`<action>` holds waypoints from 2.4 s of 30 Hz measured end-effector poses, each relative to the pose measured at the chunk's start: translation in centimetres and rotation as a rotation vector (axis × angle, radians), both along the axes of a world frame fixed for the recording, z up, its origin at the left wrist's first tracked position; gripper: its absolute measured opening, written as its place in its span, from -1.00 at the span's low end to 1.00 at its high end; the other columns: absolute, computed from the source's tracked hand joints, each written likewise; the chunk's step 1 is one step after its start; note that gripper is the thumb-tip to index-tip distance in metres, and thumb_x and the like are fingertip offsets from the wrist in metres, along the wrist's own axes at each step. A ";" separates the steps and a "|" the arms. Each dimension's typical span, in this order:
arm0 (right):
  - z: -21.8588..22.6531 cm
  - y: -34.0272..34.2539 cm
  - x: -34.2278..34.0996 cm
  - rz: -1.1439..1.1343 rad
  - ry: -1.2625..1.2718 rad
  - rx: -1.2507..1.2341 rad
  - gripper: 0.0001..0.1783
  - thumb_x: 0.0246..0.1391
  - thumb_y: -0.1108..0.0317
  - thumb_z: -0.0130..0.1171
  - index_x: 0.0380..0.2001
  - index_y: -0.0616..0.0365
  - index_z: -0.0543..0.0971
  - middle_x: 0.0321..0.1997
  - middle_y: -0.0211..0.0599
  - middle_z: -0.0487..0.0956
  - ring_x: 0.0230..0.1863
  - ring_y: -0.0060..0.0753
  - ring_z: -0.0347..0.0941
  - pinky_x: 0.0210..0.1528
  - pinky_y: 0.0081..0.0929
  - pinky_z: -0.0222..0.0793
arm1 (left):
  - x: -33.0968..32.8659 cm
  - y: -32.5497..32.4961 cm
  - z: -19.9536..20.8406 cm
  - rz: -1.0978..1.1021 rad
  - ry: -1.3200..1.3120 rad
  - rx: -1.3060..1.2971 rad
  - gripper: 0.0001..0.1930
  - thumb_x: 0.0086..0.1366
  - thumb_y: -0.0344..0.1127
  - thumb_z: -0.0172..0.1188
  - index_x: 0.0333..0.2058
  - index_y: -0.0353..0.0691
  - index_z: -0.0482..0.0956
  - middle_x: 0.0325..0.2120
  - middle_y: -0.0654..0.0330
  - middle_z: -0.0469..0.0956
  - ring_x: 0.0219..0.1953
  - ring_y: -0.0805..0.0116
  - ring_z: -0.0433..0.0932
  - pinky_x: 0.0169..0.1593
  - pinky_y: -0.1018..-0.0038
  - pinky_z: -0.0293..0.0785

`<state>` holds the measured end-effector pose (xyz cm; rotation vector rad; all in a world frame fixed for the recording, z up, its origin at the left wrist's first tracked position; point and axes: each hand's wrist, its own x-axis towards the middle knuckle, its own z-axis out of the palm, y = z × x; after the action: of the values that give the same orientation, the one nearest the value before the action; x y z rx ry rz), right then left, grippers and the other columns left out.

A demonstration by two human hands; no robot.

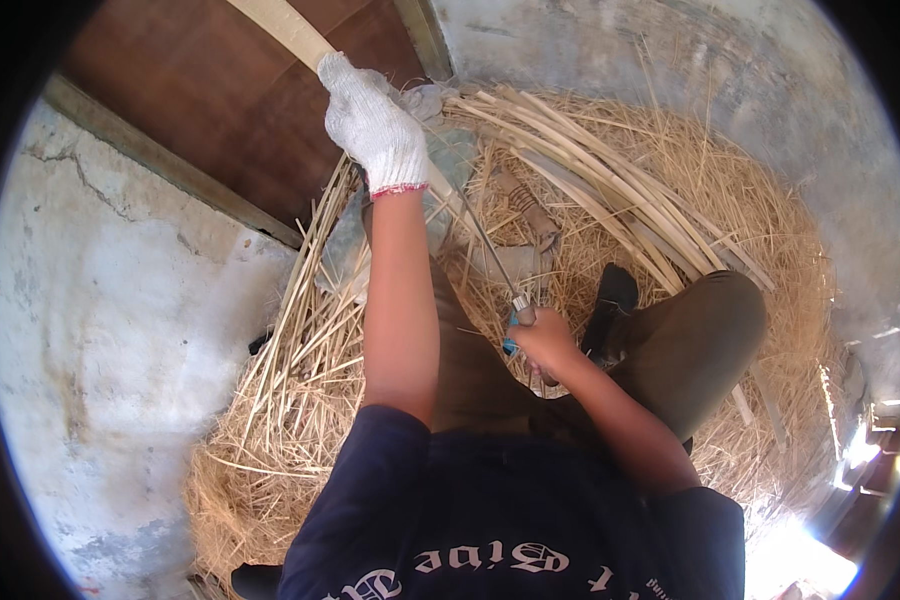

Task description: The person sits on a straw-covered floor and uses a large knife to split a long bamboo pole into thin strips. They hold the pole with a gloved left hand and repeatedly strike it with the knife in their right hand to separate the layers.

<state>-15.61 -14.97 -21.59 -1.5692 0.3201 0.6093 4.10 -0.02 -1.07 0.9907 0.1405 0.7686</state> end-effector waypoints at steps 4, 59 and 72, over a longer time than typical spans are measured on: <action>1.2 -1.5 0.4 -0.050 0.218 0.351 -0.81 0.16 0.39 0.26 -0.43 0.17 0.44 -0.74 -0.35 0.38 -0.84 -0.47 0.27 -0.81 -0.41 0.14 | -0.5 0.0 -0.1 -0.018 -0.020 0.005 -0.41 0.50 0.18 0.04 -0.58 -0.17 0.39 -0.71 0.30 0.31 -0.69 0.45 0.26 -0.58 0.45 0.19; 0.2 -0.5 0.9 -0.076 0.336 0.405 -0.70 0.16 0.32 0.24 -0.52 0.11 0.34 -0.74 -0.45 0.27 -0.81 -0.48 0.20 -0.74 -0.33 0.15 | 0.9 5.2 -1.5 -0.145 -0.065 0.042 -0.27 0.36 0.52 -0.05 -0.64 -0.05 0.23 -0.78 0.34 0.13 -0.77 0.44 0.09 -0.65 0.43 0.04; -5.5 -0.2 2.0 -0.033 -0.335 -0.348 -0.75 0.10 0.28 0.26 -0.49 0.26 0.52 -0.69 -0.20 0.48 -0.68 -0.26 0.46 -0.55 -0.21 0.37 | -8.1 4.7 8.8 -0.170 -0.261 0.239 -0.19 0.21 0.71 -0.16 -0.69 0.02 0.14 -0.76 0.41 0.00 -0.72 0.49 0.00 -0.62 0.52 -0.08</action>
<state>-13.59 -15.15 -27.05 -1.9623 0.2042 0.2641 -3.98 4.69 7.74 1.1017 -0.2639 0.7614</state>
